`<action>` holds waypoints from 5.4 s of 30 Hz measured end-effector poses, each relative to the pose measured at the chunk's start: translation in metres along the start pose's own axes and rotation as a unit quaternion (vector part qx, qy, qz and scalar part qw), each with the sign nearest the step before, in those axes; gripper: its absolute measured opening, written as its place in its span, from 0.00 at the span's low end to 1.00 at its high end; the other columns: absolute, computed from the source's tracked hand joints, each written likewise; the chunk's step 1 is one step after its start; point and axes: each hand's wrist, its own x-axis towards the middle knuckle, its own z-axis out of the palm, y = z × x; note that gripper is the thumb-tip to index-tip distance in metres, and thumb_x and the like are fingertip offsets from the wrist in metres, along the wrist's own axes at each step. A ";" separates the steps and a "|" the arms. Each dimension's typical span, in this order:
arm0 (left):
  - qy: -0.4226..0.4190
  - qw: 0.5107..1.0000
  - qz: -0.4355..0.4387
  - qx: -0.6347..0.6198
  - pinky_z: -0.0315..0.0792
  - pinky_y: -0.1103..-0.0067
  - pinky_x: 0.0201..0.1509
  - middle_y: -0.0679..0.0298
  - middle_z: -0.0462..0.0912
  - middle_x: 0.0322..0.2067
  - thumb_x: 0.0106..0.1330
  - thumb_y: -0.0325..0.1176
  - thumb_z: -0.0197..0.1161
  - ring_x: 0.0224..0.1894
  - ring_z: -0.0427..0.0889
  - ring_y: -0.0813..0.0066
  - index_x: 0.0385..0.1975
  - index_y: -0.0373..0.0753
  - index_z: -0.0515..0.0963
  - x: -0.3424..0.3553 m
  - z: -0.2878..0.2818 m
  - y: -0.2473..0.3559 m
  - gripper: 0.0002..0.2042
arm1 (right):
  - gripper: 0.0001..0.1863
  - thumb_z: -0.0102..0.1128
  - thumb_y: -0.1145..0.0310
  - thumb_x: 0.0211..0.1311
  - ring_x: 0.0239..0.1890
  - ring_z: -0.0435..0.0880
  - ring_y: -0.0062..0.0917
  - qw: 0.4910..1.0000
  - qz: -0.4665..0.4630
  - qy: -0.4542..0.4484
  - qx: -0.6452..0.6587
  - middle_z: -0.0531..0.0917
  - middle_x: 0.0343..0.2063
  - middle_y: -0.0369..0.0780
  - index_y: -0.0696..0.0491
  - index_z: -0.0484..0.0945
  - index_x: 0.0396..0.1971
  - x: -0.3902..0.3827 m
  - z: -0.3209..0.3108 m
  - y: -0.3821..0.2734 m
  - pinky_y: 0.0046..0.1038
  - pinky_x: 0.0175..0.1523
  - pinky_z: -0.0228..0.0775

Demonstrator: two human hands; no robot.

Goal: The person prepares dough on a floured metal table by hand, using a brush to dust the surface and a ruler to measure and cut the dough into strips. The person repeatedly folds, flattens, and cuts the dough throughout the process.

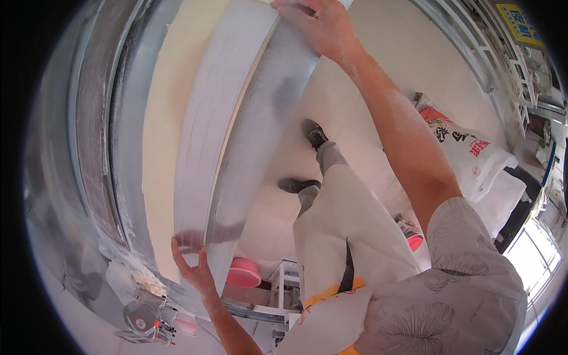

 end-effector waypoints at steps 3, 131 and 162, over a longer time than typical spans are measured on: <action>0.008 1.000 -0.010 -0.012 0.61 0.65 0.80 0.52 0.72 0.72 0.60 0.22 0.77 0.74 0.69 0.58 0.75 0.34 0.67 -0.001 0.001 0.000 0.41 | 0.12 0.64 0.64 0.70 0.43 0.85 0.36 1.000 0.013 -0.014 0.014 0.85 0.39 0.45 0.50 0.89 0.47 0.000 -0.003 -0.001 0.34 0.52 0.77; 0.039 0.887 -0.447 -0.111 0.70 0.56 0.69 0.39 0.76 0.58 0.50 0.54 0.85 0.62 0.76 0.39 0.62 0.22 0.71 0.024 0.023 -0.040 0.49 | 0.20 0.72 0.68 0.59 0.56 0.81 0.49 0.932 0.151 -0.053 -0.327 0.81 0.52 0.51 0.54 0.79 0.50 0.272 -0.047 0.089 0.46 0.62 0.75; 0.061 0.883 -0.445 -0.134 0.72 0.58 0.65 0.42 0.76 0.55 0.49 0.57 0.84 0.58 0.78 0.45 0.57 0.21 0.74 0.025 0.032 -0.049 0.47 | 0.15 0.54 0.63 0.80 0.19 0.83 0.24 0.912 0.365 0.014 0.187 0.82 0.29 0.43 0.62 0.71 0.42 0.194 -0.110 0.037 0.28 0.22 0.80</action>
